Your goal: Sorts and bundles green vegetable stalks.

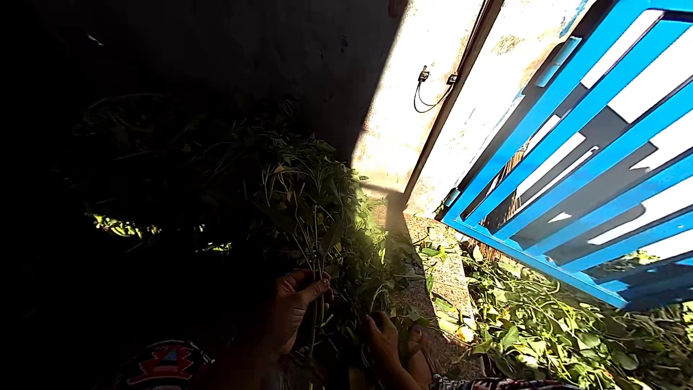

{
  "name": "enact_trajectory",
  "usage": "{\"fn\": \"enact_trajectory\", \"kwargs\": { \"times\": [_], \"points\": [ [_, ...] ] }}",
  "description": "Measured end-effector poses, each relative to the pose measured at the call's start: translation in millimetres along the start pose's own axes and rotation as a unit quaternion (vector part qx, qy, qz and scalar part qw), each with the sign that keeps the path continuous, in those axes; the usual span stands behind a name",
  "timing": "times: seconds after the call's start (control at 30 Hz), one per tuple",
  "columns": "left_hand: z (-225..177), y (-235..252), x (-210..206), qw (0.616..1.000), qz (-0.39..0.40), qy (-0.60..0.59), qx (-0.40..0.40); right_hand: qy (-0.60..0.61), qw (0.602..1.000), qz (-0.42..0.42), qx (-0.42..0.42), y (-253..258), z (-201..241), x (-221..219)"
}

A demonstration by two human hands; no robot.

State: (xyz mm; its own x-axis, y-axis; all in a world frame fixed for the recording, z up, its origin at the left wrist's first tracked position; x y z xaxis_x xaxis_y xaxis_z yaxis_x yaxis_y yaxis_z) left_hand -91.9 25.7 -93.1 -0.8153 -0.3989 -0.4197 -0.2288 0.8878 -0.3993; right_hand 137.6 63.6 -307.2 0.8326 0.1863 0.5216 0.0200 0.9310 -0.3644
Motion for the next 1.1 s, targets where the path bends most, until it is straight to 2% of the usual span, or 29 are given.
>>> {"fn": "enact_trajectory", "kwargs": {
  "times": [0.03, 0.13, 0.2, 0.3, 0.4, 0.57, 0.73, 0.93, 1.1],
  "points": [
    [-1, 1, 0, 1.0, -0.001, -0.003, 0.0, 0.04, 0.998, -0.038, 0.037, -6, 18, 7],
    [2, 0, -2, 1.0, -0.001, -0.004, 0.002, 0.094, 0.991, -0.027, 0.09, -24, 49, 19],
    [4, 1, -4, 1.0, 0.005, -0.001, 0.002, 0.066, 0.982, -0.061, 0.165, -44, 76, 29],
    [9, -1, -4, 1.0, 0.012, 0.0, -0.002, 0.013, 0.946, -0.135, 0.293, -80, 108, 36],
    [9, -3, -5, 1.0, 0.015, -0.002, -0.005, -0.032, 0.92, -0.144, 0.364, -106, 127, 33],
    [12, -6, -7, 0.999, 0.035, 0.005, 0.009, -0.081, 0.9, -0.159, 0.397, -123, 131, 22],
    [16, -4, -2, 1.0, 0.023, 0.01, 0.009, -0.103, 0.893, -0.177, 0.4, -126, 126, 14],
    [22, 2, -3, 0.998, 0.039, 0.045, 0.026, -0.087, 0.891, -0.181, 0.408, -124, 125, 11],
    [25, 2, -4, 0.998, 0.032, 0.051, 0.032, -0.02, 0.902, -0.196, 0.383, -122, 120, 18]
  ]
}}
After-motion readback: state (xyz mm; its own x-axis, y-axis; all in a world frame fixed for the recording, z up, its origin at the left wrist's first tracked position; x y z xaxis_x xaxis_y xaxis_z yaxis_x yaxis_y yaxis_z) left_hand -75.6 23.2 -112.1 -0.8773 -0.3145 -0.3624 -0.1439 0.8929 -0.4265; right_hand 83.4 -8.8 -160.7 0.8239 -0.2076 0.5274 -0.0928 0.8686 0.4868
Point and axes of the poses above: each hand's wrist, its own y-axis towards the middle knuckle, its own x-axis out of the back of the hand, z = x × y, the point moved 7 cm from there along y, towards the middle knuckle, and after that the axes turned 14 degrees about -y, right-handed, at the moved point
